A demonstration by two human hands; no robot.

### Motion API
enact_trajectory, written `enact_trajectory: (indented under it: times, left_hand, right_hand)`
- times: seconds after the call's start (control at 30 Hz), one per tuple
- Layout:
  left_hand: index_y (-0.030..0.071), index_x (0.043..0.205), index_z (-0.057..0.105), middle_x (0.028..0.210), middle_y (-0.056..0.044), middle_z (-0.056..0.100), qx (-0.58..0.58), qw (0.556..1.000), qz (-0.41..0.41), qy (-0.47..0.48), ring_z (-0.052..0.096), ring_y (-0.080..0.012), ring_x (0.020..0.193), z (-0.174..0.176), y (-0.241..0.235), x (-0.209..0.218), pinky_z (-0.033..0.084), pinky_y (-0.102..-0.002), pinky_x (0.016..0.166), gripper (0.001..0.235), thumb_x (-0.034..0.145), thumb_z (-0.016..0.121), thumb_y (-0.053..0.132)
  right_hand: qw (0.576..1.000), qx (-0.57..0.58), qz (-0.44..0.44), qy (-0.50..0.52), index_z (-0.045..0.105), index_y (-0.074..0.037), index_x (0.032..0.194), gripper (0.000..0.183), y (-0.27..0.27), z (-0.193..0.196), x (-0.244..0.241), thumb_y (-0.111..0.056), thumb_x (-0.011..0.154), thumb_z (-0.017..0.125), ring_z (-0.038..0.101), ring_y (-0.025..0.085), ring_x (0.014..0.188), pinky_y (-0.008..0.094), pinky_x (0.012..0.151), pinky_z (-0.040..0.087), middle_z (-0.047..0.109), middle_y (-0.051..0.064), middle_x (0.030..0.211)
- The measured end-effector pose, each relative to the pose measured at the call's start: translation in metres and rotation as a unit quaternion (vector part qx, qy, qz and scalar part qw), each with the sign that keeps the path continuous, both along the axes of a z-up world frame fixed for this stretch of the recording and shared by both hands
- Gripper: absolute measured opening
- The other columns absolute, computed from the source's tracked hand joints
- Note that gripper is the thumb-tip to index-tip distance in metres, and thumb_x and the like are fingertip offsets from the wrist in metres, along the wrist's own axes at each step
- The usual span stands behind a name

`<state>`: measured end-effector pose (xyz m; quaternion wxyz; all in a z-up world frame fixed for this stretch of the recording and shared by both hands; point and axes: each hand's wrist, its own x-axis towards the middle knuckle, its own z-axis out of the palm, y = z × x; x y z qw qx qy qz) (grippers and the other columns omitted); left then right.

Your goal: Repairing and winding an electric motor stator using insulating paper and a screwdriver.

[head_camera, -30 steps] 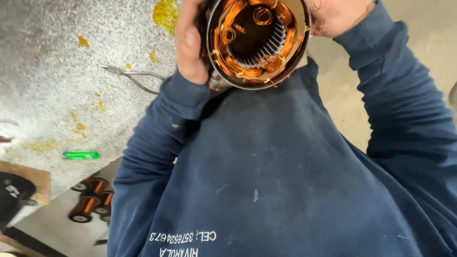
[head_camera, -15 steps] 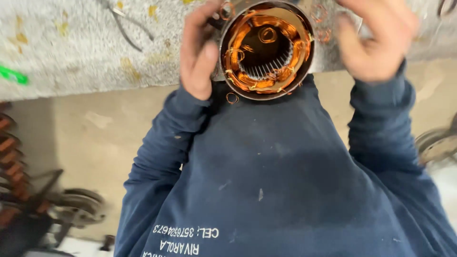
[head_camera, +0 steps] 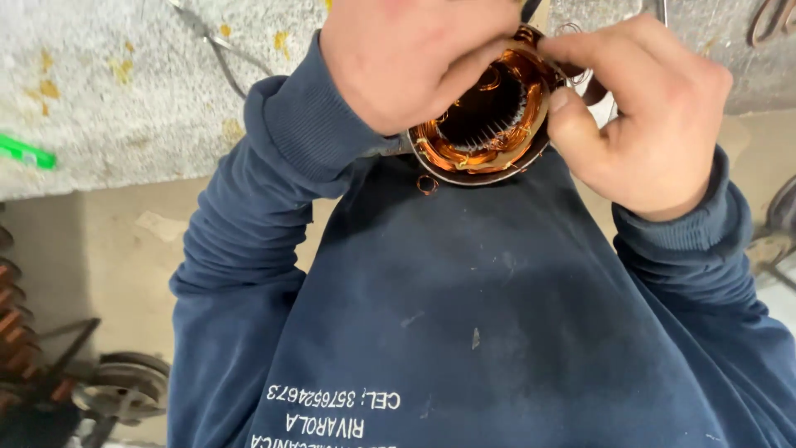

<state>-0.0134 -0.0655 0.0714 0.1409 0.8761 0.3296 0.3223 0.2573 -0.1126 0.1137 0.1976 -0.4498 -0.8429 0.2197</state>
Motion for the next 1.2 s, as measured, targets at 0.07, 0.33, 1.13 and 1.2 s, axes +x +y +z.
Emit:
enact_trajectory:
  times: [0.07, 0.33, 1.13, 1.2]
  left_hand:
    - [0.012, 0.114, 0.070, 0.100, -0.004, 0.065, -0.017, 0.999, -0.049, 0.009, 0.066, -0.0256, 0.094, -0.004, 0.008, -0.002, 0.050, -0.039, 0.077, 0.018, 0.097, 0.073, 0.015]
    - [0.010, 0.099, 0.068, 0.107, -0.002, 0.062, -0.016, 0.987, -0.158, 0.030, 0.060, -0.0237, 0.102, 0.007, 0.037, -0.005, 0.048, -0.040, 0.084, 0.012, 0.091, 0.075, 0.014]
    - [0.000, 0.113, 0.072, 0.122, -0.011, 0.065, -0.081, 0.986, -0.142, -0.018, 0.066, -0.0294, 0.115, 0.017, 0.028, -0.004, 0.059, -0.042, 0.097, 0.023, 0.090, 0.074, 0.005]
    - [0.001, 0.110, 0.072, 0.117, -0.011, 0.066, -0.088, 0.987, -0.132, -0.027, 0.067, -0.0291, 0.111, 0.019, 0.029, -0.002, 0.059, -0.039, 0.092, 0.021, 0.090, 0.078, 0.006]
  right_hand:
    - [0.999, -0.016, -0.027, -0.008, 0.073, -0.003, 0.124, 0.025, -0.010, 0.000, 0.000, -0.002, 0.099, 0.069, 0.069, 0.023, 0.087, 0.031, 0.078, 0.055, 0.068, 0.011, 0.106]
    - [0.979, 0.083, -0.109, -0.153, 0.075, -0.010, 0.116, 0.031, -0.026, 0.014, -0.027, 0.001, 0.089, 0.068, 0.061, 0.022, 0.094, 0.031, 0.083, 0.052, 0.068, 0.002, 0.106]
    - [0.987, 0.069, -0.118, -0.089, 0.079, -0.008, 0.106, 0.024, -0.012, 0.009, -0.046, -0.004, 0.086, 0.092, 0.059, 0.020, 0.079, 0.033, 0.067, 0.048, 0.066, 0.002, 0.096]
    - [0.987, 0.069, -0.112, -0.088, 0.079, -0.008, 0.104, 0.023, -0.007, 0.010, -0.046, -0.004, 0.085, 0.091, 0.059, 0.020, 0.078, 0.033, 0.066, 0.048, 0.066, 0.002, 0.095]
